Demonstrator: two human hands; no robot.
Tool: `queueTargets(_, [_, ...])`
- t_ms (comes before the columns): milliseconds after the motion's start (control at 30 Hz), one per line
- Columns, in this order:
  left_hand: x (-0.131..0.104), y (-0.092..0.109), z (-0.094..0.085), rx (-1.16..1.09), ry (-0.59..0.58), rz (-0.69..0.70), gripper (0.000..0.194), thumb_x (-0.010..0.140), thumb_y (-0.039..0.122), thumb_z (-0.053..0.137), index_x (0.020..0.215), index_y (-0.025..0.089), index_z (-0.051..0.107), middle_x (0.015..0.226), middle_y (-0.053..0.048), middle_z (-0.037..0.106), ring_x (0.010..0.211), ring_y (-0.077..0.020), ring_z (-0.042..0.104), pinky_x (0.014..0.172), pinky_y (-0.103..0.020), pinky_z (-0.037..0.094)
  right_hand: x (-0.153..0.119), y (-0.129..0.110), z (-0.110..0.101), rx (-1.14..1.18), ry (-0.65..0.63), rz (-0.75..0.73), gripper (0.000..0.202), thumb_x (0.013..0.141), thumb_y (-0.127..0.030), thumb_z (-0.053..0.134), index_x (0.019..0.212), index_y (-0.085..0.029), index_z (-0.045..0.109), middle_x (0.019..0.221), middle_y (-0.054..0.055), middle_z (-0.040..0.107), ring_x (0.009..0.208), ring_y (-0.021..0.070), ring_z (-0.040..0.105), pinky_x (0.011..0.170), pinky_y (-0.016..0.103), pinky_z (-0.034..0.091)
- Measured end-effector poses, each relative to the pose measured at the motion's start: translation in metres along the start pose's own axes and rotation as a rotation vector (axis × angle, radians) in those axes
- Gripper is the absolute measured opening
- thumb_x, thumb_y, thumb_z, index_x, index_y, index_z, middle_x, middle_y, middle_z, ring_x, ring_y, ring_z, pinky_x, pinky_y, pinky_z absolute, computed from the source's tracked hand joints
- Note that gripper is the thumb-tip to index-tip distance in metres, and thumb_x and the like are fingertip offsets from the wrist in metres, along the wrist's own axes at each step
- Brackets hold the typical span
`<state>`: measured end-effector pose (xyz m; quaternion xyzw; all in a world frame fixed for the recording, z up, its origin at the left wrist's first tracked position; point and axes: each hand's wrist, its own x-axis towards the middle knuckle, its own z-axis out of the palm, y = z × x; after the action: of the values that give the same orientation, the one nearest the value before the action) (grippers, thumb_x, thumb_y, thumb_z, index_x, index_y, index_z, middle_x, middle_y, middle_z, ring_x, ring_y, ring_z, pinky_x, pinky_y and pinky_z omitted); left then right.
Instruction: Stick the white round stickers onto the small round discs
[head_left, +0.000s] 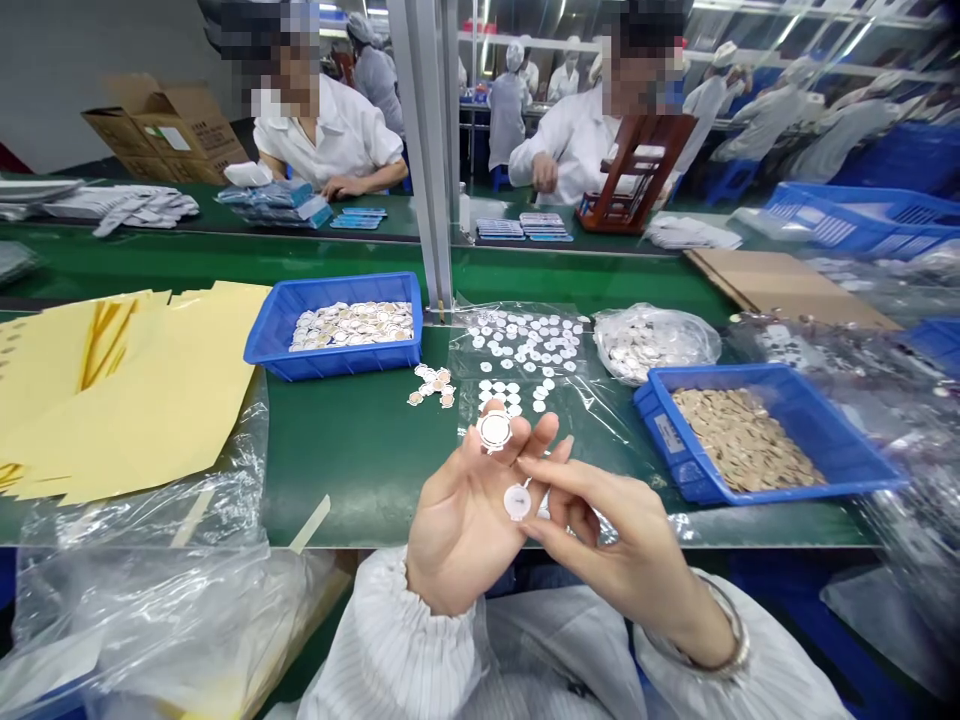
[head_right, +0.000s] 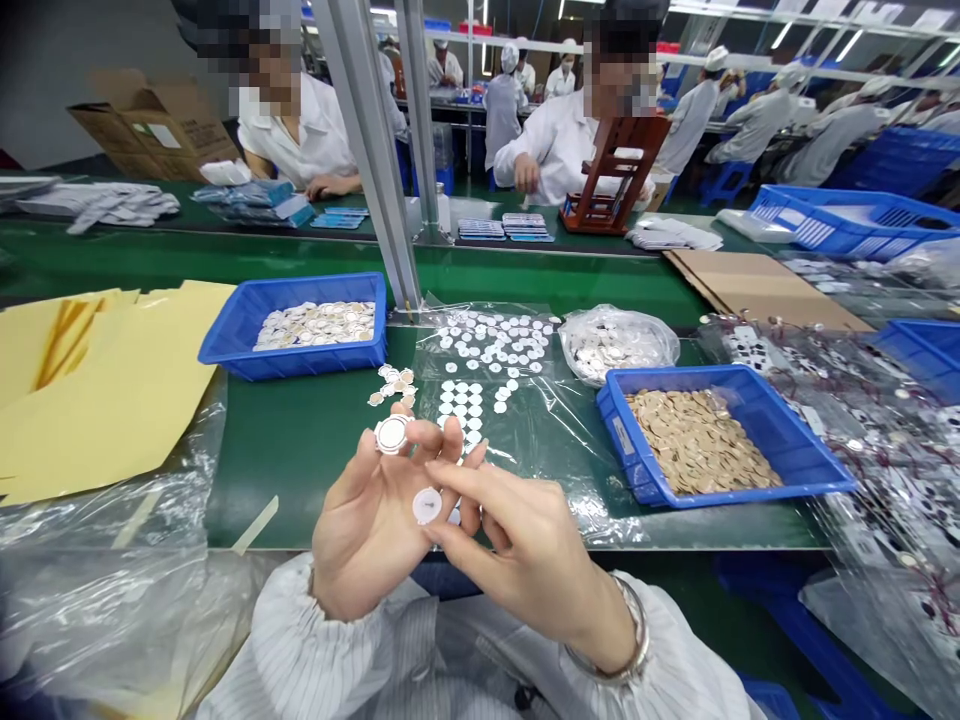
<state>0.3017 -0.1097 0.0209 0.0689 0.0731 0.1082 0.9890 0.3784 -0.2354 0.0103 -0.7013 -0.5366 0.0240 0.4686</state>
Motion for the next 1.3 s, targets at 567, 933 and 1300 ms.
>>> queueTargets(567, [-0.002, -0.001, -0.001, -0.002, -0.078, 0.015, 0.007, 0.085, 0.026, 0.062, 0.091, 0.027, 0.066, 0.084, 0.005, 0.073, 0.099, -0.0160, 0.067, 0.108, -0.039, 0.039, 0.005, -0.009, 0.003, -0.038, 0.024, 0.006, 0.015, 0.087, -0.022, 0.061, 0.102, -0.021, 0.062, 0.050, -0.009, 0.047, 0.039, 0.0058, 0.044, 0.045, 0.019, 0.043])
queueTargets(933, [0.001, 0.001, -0.003, -0.004, -0.100, 0.011, 0.010, 0.081, 0.028, 0.067, 0.091, 0.025, 0.065, 0.085, 0.006, 0.073, 0.101, -0.0144, 0.065, 0.108, -0.038, 0.038, 0.005, -0.003, 0.005, -0.010, 0.024, -0.018, 0.018, 0.086, -0.022, 0.062, 0.104, -0.020, 0.061, 0.051, -0.009, 0.049, 0.040, 0.0057, 0.042, 0.044, 0.019, 0.041])
queueTargets(1300, [0.005, 0.002, -0.009, -0.043, -0.041, 0.014, 0.012, 0.082, 0.027, 0.066, 0.094, 0.024, 0.066, 0.083, 0.004, 0.073, 0.098, -0.0150, 0.066, 0.108, -0.039, 0.039, 0.006, 0.005, 0.007, 0.043, -0.045, 0.046, 0.022, 0.087, -0.022, 0.063, 0.108, -0.020, 0.061, 0.051, -0.010, 0.045, 0.041, 0.0055, 0.040, 0.046, 0.019, 0.039])
